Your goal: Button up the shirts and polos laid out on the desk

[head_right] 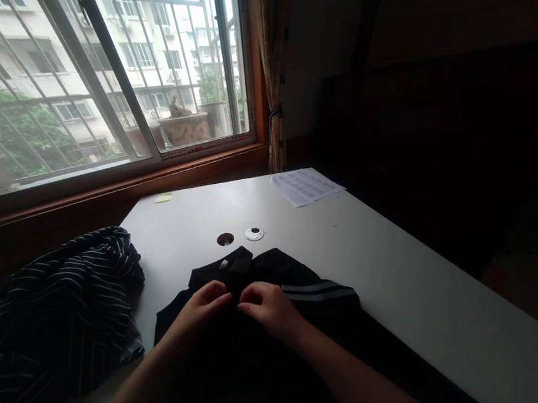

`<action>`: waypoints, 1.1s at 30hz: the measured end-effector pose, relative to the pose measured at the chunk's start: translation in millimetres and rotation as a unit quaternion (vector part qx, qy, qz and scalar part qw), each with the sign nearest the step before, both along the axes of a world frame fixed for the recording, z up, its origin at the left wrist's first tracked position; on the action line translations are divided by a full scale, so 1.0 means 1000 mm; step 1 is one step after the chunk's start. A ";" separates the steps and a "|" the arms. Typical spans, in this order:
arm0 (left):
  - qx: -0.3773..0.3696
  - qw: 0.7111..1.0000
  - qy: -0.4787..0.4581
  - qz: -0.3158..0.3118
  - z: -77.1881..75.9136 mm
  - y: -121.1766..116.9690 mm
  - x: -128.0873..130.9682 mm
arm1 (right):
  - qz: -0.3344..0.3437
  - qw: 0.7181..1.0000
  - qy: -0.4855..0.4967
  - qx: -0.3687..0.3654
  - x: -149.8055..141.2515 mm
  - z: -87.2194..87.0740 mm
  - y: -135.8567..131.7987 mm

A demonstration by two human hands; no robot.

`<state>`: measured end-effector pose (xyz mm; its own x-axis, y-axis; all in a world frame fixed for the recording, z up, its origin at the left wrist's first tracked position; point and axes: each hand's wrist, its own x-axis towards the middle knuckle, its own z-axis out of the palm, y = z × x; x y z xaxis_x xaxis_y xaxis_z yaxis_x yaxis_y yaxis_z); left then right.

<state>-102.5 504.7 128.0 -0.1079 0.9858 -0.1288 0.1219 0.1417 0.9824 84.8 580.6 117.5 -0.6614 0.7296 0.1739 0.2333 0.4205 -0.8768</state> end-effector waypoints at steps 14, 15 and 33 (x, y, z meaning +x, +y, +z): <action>-0.002 0.999 -0.021 -0.028 0.006 -0.002 -0.001 | 0.000 0.986 0.028 -0.166 0.000 -0.003 0.006; -0.004 0.999 -0.025 -0.028 0.006 -0.002 -0.001 | -0.001 0.985 0.029 -0.169 0.000 -0.004 0.007; 0.013 0.998 -0.005 -0.054 0.001 -0.003 -0.002 | -0.028 0.984 0.027 -0.172 -0.002 -0.006 0.005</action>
